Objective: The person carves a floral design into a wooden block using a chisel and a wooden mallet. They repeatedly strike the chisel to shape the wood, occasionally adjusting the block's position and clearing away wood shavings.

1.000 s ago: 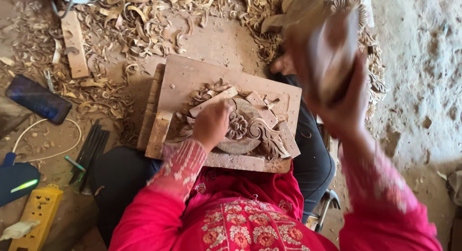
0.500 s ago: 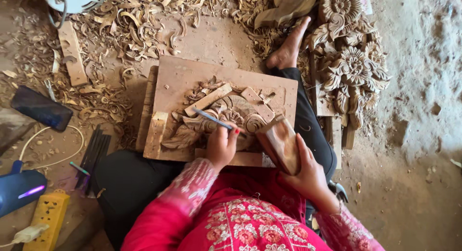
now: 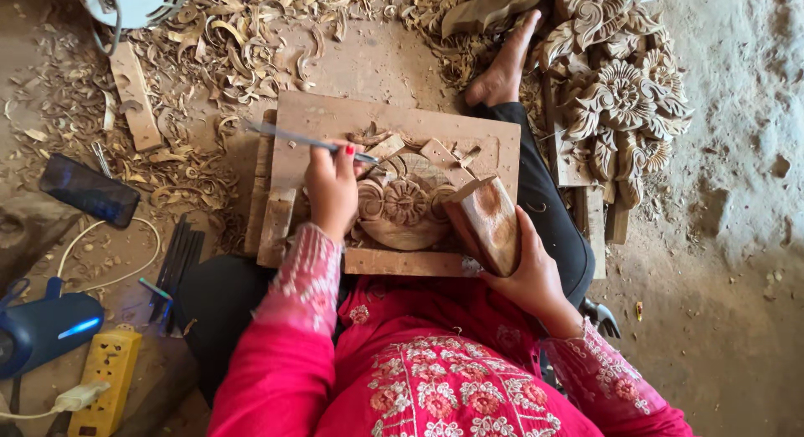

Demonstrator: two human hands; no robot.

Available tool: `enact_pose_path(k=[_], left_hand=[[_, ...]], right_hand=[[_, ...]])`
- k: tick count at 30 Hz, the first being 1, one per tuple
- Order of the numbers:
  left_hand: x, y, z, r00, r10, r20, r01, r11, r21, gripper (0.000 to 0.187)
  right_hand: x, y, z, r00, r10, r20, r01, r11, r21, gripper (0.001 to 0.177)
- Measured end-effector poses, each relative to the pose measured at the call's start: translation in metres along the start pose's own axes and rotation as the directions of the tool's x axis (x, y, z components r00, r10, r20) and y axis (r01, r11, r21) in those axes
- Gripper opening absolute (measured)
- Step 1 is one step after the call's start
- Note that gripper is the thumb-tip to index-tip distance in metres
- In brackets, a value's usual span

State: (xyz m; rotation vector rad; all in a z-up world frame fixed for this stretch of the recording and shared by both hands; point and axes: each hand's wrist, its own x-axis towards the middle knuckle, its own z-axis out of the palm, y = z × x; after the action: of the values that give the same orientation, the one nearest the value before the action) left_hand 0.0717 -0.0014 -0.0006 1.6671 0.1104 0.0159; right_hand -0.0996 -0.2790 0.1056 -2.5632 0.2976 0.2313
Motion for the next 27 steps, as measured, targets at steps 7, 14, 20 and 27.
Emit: enact_pose_path(k=[7,14,20,27], left_hand=[[0.022,0.002,0.004,0.991,0.03,0.129,-0.061,0.968,0.243,0.015],[0.02,0.01,0.002,0.991,0.08,0.108,-0.112,0.937,0.332,0.017],[0.013,-0.002,0.007,0.985,0.137,0.102,-0.164,0.926,0.34,0.013],[0.022,-0.019,0.008,0.965,0.208,0.159,-0.252,0.902,0.352,0.012]], right_hand=[[0.002,-0.001,-0.001,0.997,0.073,0.037,-0.072,0.997,-0.02,0.123],[0.003,0.006,0.002,0.995,0.091,0.036,-0.09,0.995,-0.034,0.123],[-0.001,-0.007,-0.001,0.991,0.132,0.012,-0.132,0.991,0.034,0.12],[0.102,-0.069,-0.042,0.831,-0.432,-0.35,0.465,0.885,0.01,0.106]])
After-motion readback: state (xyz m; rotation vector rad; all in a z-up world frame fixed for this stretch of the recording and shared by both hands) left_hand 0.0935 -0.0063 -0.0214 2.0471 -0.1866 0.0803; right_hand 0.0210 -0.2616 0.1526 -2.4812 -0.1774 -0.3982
